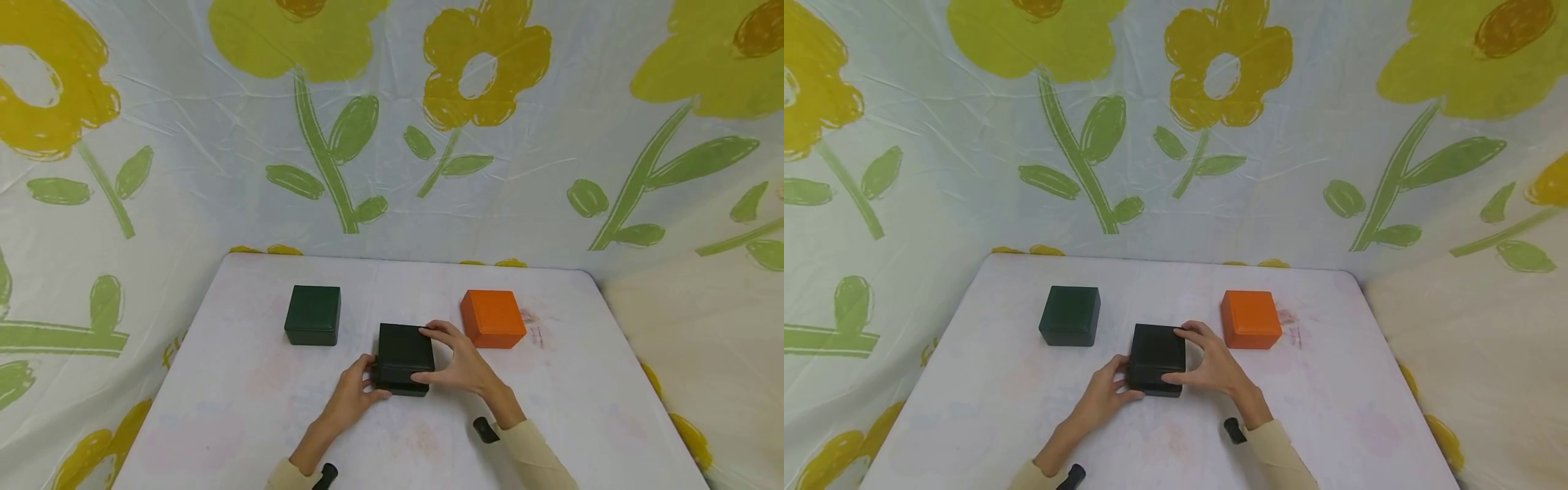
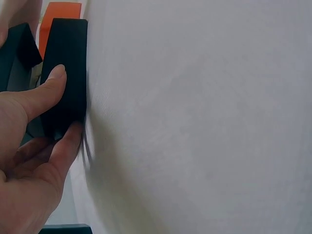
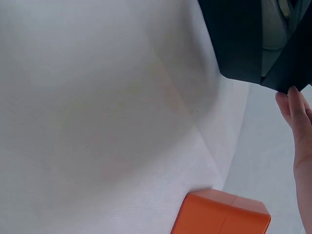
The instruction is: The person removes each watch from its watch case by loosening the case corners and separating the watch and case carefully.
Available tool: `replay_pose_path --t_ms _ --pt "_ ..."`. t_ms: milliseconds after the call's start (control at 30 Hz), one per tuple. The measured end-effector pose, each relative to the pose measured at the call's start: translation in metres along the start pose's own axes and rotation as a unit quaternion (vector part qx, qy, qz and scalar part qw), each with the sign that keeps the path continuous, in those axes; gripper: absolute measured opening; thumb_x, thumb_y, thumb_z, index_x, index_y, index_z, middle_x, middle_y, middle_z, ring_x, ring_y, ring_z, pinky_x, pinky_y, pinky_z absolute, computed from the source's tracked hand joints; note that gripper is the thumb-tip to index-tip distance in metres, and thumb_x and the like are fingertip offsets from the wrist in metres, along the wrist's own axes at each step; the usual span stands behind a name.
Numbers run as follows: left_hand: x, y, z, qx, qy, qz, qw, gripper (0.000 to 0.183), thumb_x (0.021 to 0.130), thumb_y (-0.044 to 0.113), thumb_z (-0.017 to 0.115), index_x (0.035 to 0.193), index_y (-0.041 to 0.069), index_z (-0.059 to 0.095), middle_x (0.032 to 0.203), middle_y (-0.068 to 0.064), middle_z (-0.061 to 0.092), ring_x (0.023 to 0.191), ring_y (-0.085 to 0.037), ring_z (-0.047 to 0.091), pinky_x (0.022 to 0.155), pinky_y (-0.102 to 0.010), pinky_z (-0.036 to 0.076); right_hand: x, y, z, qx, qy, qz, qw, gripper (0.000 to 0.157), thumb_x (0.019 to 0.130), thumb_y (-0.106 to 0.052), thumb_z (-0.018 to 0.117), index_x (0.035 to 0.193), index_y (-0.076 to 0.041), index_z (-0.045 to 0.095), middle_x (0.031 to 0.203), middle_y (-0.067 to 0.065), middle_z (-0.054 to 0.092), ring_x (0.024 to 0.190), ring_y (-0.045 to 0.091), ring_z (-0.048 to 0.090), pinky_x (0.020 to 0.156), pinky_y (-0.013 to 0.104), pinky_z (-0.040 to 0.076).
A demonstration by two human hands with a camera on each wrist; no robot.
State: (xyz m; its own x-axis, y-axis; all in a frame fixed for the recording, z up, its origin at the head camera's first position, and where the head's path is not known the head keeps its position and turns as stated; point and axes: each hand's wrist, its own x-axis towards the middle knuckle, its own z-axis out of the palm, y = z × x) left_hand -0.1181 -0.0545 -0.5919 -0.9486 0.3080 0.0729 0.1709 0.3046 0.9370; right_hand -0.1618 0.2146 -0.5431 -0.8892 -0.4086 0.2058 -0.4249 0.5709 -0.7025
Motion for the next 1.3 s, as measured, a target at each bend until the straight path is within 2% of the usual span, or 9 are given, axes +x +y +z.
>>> replay_pose_path --t_ms 267,533,833,1000,1300 --pt "-0.001 0.001 0.000 0.024 0.004 0.015 0.9996 0.058 0.084 0.001 0.084 0.131 -0.004 0.052 0.128 -0.022 0.060 0.117 -0.033 0.060 0.093 -0.037 0.057 0.006 -0.005 -0.005 0.016 -0.016 0.033 0.999 0.077 0.072 -0.054 0.090 0.138 -0.021 0.067 0.143 0.005 0.054 0.131 0.029 0.050 0.106 0.065 0.041" --pt "-0.002 0.002 0.000 0.017 0.004 0.021 0.9996 0.057 0.084 0.001 0.084 0.131 -0.005 0.052 0.130 -0.023 0.059 0.119 -0.036 0.060 0.093 -0.037 0.056 0.012 -0.007 -0.011 0.025 -0.031 0.055 0.998 0.073 0.075 -0.054 0.088 0.137 -0.021 0.068 0.140 0.001 0.056 0.130 0.027 0.050 0.107 0.066 0.040" --pt "-0.003 0.003 0.001 0.018 0.010 0.024 0.9995 0.057 0.083 -0.002 0.083 0.131 -0.005 0.052 0.129 -0.023 0.059 0.118 -0.035 0.061 0.092 -0.036 0.057 0.019 -0.010 -0.018 0.064 -0.052 0.104 0.991 0.065 0.080 -0.049 0.085 0.136 -0.020 0.068 0.143 0.005 0.057 0.134 0.031 0.050 0.110 0.068 0.035" --pt "-0.004 0.004 0.002 0.014 0.009 0.023 0.9996 0.057 0.083 -0.003 0.083 0.131 -0.006 0.052 0.128 -0.023 0.060 0.117 -0.036 0.061 0.092 -0.035 0.057 0.023 -0.011 -0.020 0.094 -0.056 0.117 0.987 0.059 0.086 -0.045 0.081 0.136 -0.017 0.068 0.142 0.010 0.059 0.133 0.037 0.054 0.108 0.069 0.037" --pt "-0.004 0.004 0.005 0.009 0.016 0.007 0.9998 0.058 0.083 -0.002 0.084 0.132 -0.006 0.052 0.128 -0.023 0.060 0.118 -0.036 0.060 0.094 -0.036 0.056 0.029 -0.011 -0.023 0.101 -0.054 0.124 0.986 0.052 0.090 -0.045 0.076 0.132 -0.015 0.069 0.137 0.009 0.063 0.130 0.034 0.056 0.112 0.057 0.040"
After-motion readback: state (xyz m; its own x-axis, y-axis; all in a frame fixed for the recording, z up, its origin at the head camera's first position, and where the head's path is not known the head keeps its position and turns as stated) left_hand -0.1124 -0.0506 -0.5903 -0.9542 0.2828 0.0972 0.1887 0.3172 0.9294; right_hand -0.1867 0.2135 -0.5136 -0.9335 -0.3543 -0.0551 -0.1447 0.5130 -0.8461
